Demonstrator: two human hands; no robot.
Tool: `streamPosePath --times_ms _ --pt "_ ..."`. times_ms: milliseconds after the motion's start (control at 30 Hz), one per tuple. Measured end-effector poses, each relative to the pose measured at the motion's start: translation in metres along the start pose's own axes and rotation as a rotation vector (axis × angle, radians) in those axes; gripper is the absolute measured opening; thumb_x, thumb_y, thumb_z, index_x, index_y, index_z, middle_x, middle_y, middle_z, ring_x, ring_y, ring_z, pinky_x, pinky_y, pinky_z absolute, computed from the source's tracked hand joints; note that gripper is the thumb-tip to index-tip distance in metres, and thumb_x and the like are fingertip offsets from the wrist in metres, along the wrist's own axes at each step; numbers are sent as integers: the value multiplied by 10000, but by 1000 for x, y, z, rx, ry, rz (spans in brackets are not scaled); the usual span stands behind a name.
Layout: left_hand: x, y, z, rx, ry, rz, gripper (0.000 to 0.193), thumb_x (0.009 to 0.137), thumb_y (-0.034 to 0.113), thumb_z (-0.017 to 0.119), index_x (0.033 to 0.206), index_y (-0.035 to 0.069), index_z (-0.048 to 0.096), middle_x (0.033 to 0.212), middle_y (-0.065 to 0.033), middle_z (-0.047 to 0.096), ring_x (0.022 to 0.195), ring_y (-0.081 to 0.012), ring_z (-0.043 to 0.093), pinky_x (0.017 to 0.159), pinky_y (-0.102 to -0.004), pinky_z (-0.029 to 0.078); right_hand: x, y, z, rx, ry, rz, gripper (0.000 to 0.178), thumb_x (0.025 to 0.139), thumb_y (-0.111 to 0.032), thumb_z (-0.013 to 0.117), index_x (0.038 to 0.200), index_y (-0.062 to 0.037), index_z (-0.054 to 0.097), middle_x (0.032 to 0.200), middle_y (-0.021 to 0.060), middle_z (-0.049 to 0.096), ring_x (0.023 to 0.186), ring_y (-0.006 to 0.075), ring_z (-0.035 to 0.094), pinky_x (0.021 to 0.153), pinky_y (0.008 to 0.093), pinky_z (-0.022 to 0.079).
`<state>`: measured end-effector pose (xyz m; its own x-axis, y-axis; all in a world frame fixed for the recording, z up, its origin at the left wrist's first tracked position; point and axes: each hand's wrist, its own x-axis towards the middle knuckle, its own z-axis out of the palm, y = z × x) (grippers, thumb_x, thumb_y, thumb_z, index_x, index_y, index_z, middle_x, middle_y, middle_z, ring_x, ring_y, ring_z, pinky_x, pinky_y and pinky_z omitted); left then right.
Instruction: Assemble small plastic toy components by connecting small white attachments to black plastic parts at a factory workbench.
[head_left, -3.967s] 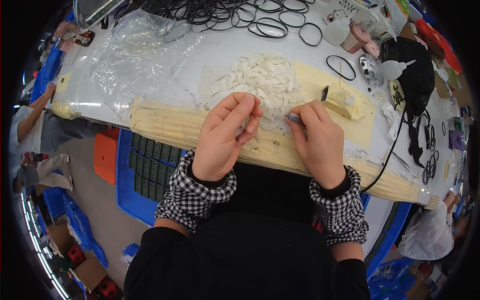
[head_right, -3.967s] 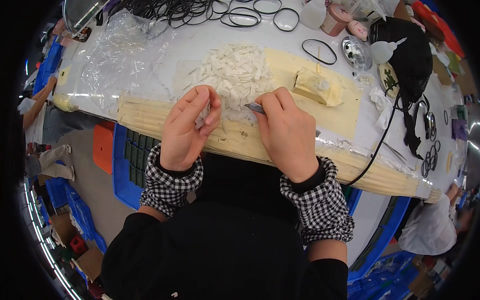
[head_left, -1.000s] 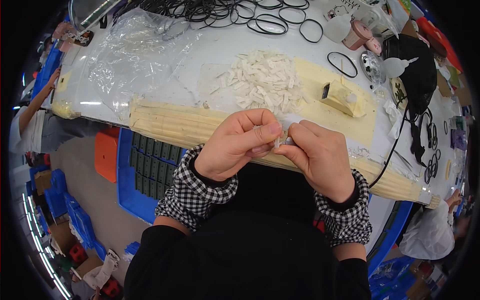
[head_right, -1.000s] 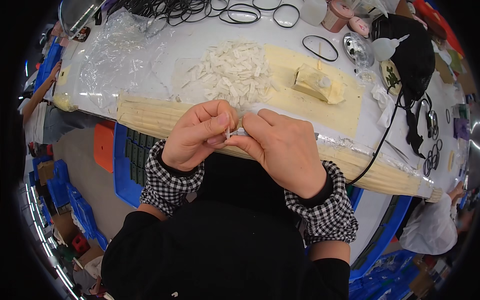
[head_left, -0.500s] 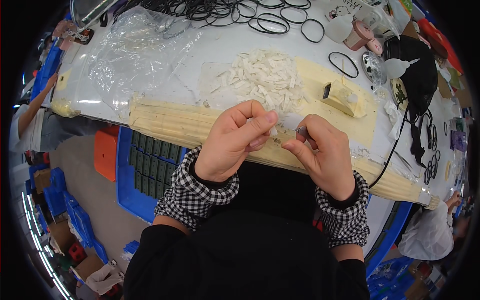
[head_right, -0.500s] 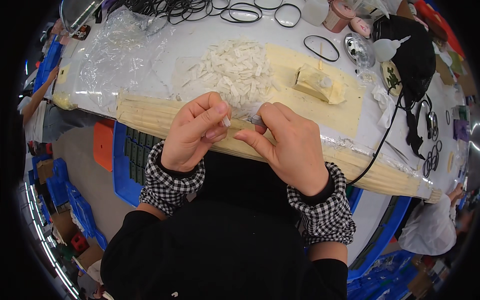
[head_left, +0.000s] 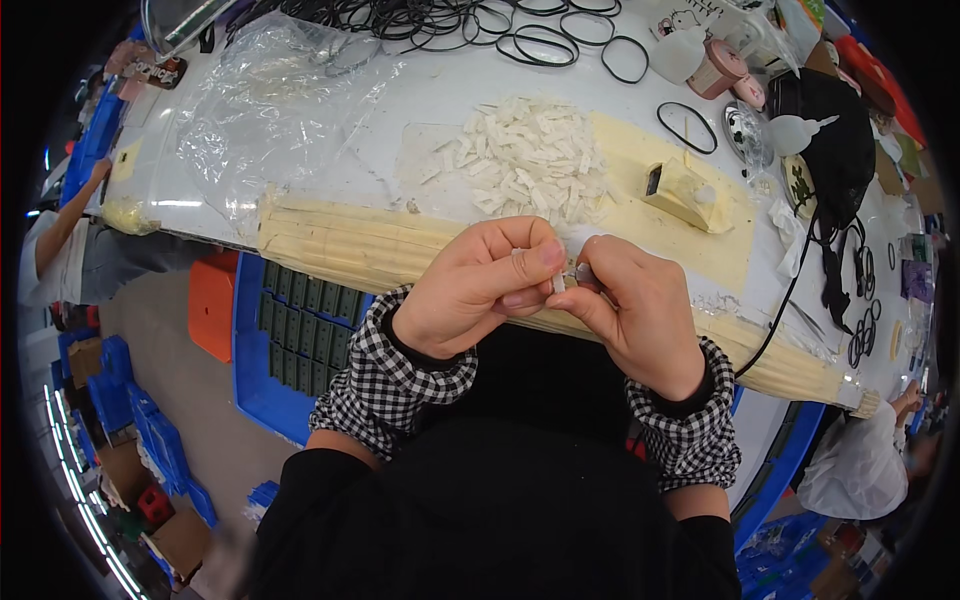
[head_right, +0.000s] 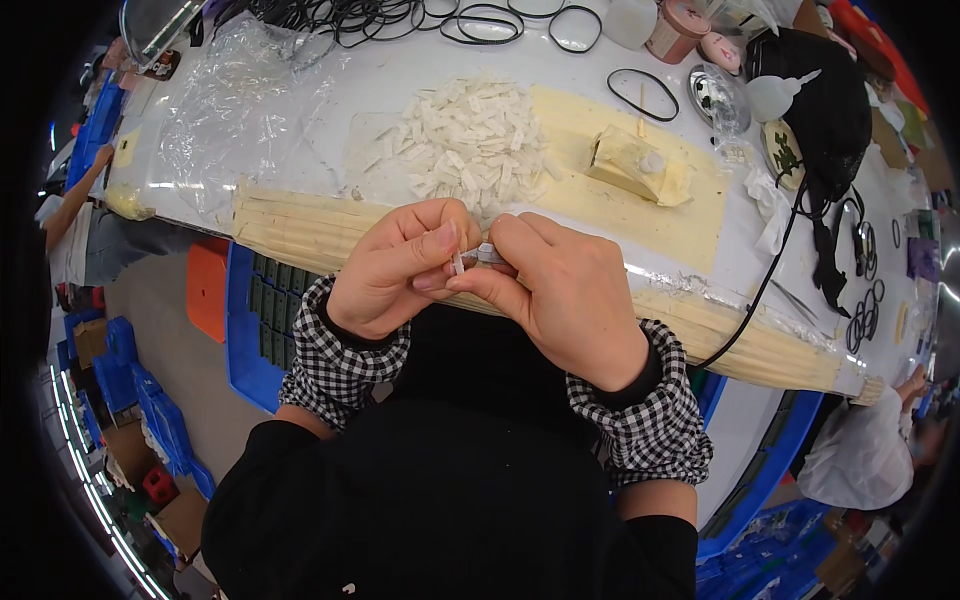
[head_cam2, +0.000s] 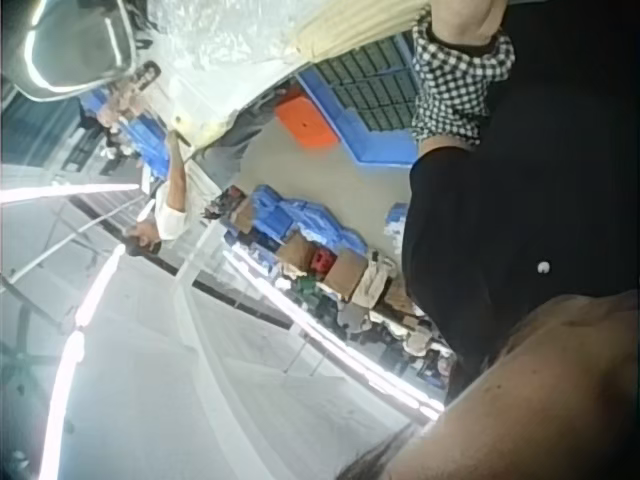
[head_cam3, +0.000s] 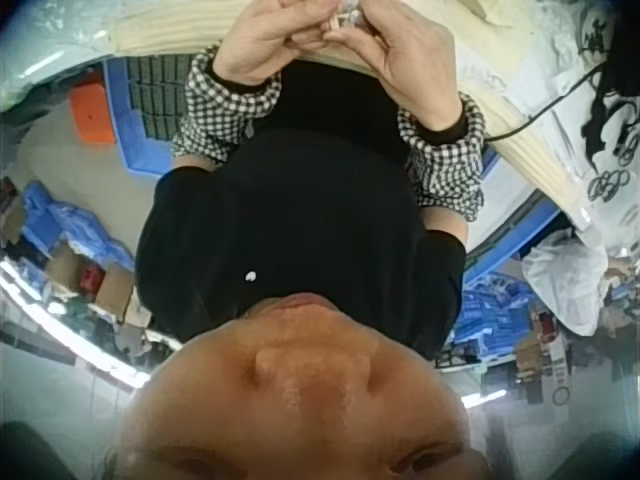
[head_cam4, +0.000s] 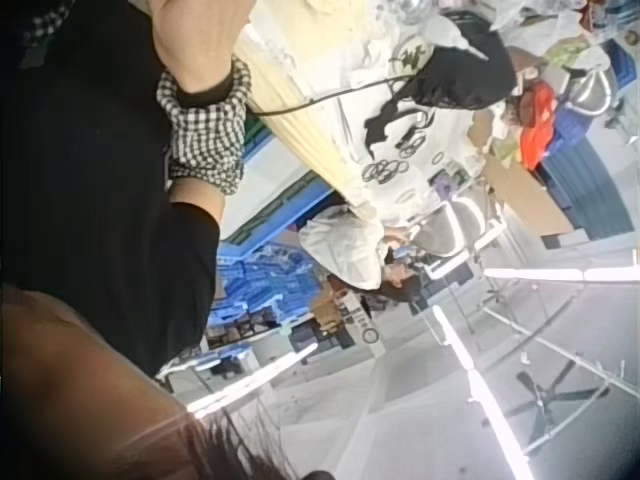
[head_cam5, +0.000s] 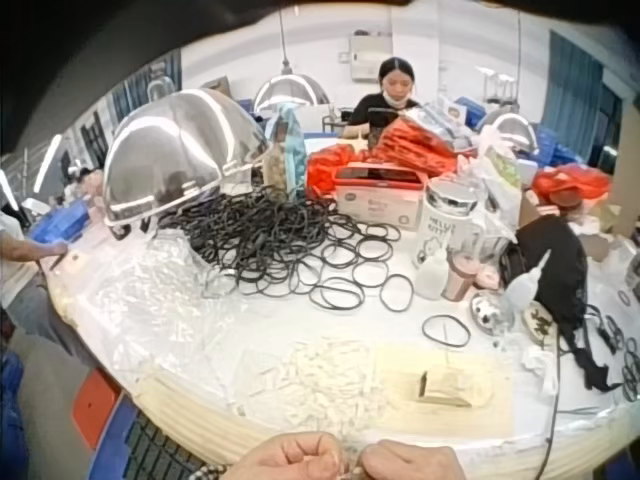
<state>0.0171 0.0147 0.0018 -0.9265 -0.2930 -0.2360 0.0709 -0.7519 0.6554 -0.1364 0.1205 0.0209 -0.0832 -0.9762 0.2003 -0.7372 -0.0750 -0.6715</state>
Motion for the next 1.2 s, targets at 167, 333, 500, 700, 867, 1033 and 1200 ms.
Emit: streamPosePath --times_ms 167,333,500,700,867,1033,1200 --pt "0 1 -1 10 -12 -2 222 950 227 537 813 64 475 748 42 409 546 -1 314 492 -159 255 0 0 -1 2 -25 6 343 796 -372 669 757 -69 514 641 59 509 564 257 536 497 339 410" --pt "-1 1 -1 32 -18 -4 225 952 234 535 811 68 476 754 41 398 548 -2 310 493 -161 252 1 0 -3 -25 -50 -18 336 795 -380 665 751 -77 525 632 56 509 562 262 535 496 344 411" --pt "0 1 -1 35 -24 8 228 952 237 535 810 68 478 753 37 406 548 -4 310 493 -165 248 0 0 -1 -22 -18 -5 339 794 -385 663 743 -79 526 630 54 507 563 261 536 493 349 410" --pt "-2 2 -1 79 8 5 226 948 234 542 806 70 479 753 35 428 553 -7 314 501 -164 249 0 -1 -3 -66 -46 -25 336 794 -382 664 732 -83 524 635 54 508 565 261 540 490 352 409" --pt "-1 0 -1 90 11 24 213 952 224 533 815 71 480 752 25 445 564 -13 324 512 -165 258 0 2 -4 14 -46 -6 300 783 -324 696 745 -68 543 630 61 501 549 253 521 485 341 401" --pt "1 -1 -4 83 145 134 180 977 208 479 867 65 481 774 1 486 569 -18 334 514 -166 274 -2 9 -12 203 166 171 192 768 -149 733 790 -34 581 649 77 519 539 229 507 494 318 400" --pt "0 2 -5 45 216 164 165 989 195 457 956 45 517 761 5 510 604 -34 375 537 -177 303 -2 27 2 -71 320 112 144 766 -93 714 816 -38 590 710 73 558 591 228 575 523 310 440"
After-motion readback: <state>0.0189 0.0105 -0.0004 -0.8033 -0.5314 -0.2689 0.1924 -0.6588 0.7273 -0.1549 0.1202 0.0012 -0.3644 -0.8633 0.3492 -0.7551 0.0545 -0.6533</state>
